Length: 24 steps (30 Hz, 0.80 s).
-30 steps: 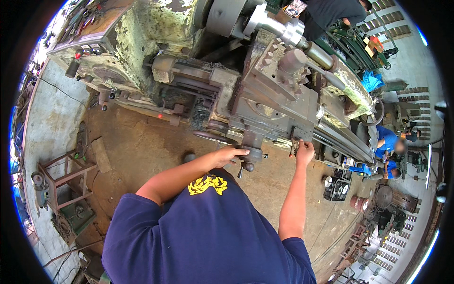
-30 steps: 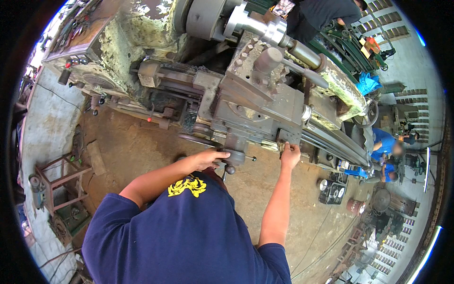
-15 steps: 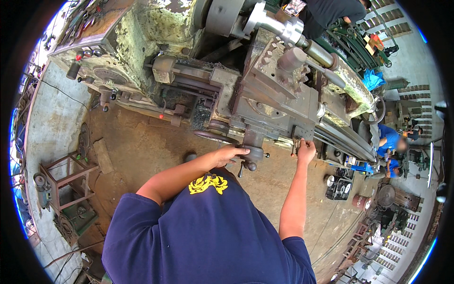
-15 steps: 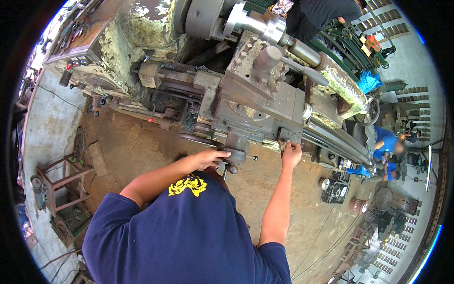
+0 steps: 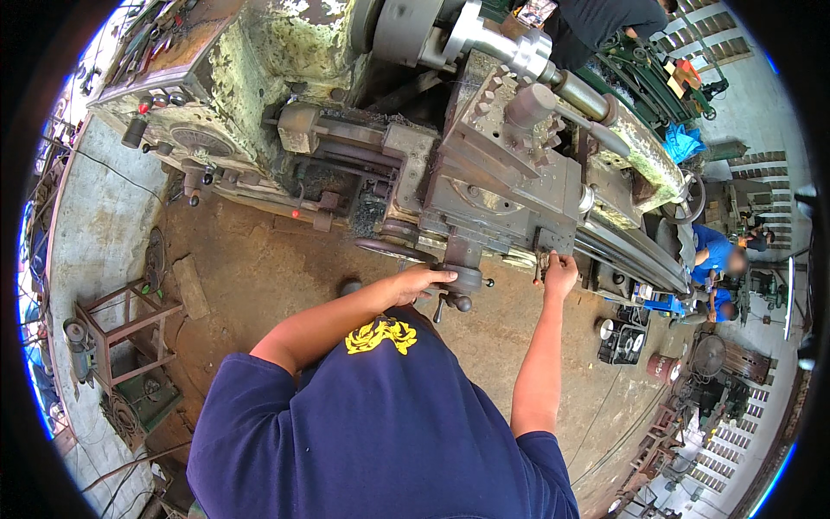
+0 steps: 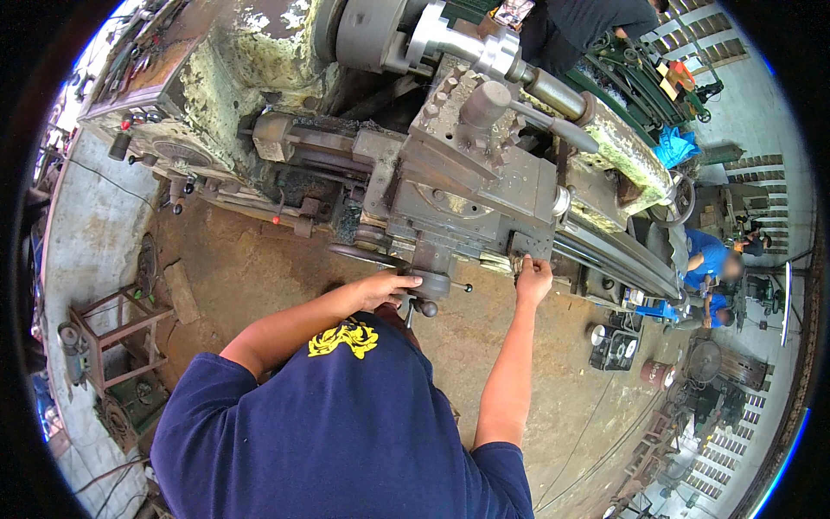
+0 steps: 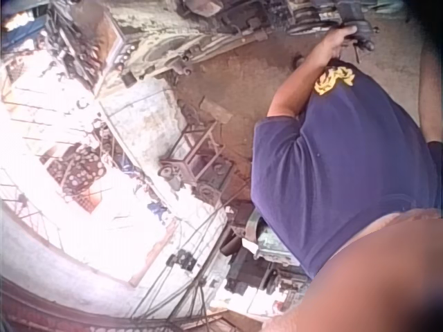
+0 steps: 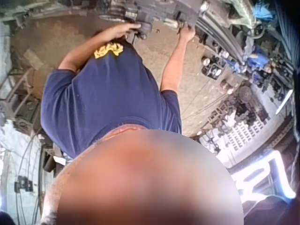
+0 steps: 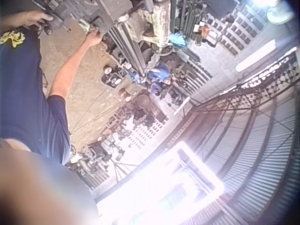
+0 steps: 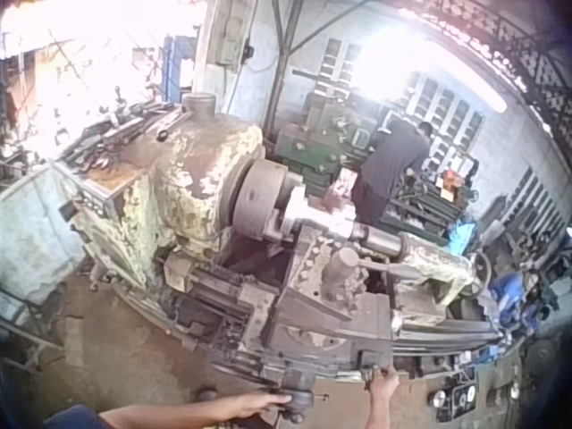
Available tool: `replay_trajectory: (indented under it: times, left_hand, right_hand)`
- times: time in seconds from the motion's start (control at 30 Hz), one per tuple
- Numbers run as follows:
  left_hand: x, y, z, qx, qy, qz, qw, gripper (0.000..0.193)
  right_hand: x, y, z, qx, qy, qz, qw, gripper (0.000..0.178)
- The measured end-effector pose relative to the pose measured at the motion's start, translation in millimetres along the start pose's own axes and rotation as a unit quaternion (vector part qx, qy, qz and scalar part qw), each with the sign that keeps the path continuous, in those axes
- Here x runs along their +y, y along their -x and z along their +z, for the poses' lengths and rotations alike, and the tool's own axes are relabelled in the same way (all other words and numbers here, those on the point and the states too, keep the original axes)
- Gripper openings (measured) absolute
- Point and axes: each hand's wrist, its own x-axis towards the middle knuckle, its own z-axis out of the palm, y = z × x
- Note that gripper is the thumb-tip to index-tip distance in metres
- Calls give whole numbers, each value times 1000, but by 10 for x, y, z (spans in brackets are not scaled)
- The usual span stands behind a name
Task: The person operates a metal lathe, turning the handwheel to advance the cutting tool along a rotating metal workpiece. The person uses both hands to control the tool carriage and monitor the cut, producing metal shavings as the workpiece is machined.
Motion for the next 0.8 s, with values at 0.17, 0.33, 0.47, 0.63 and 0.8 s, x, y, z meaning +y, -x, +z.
replay_trajectory:
  times: [0.17,0.33,0.47,0.63,0.8]
  left_hand:
    - [-9,8,-3,0,-4,3,1000,70]
    - [-19,-9,-6,3,-6,2,1000,66]
    - [-41,-35,-9,-5,3,4,1000,66]
    - [-2,20,27,8,-2,4,1000,66]
    - [58,81,54,-20,-6,4,1000,65]
  right_hand:
    - [15,-4,0,3,5,-11,1000,24]
    - [67,-30,22,-1,-7,-8,1000,25]
    - [102,-48,38,1,-5,-8,1000,25]
    - [94,-46,31,-4,-4,-4,1000,25]
    - [68,-35,15,-2,7,-8,1000,25]
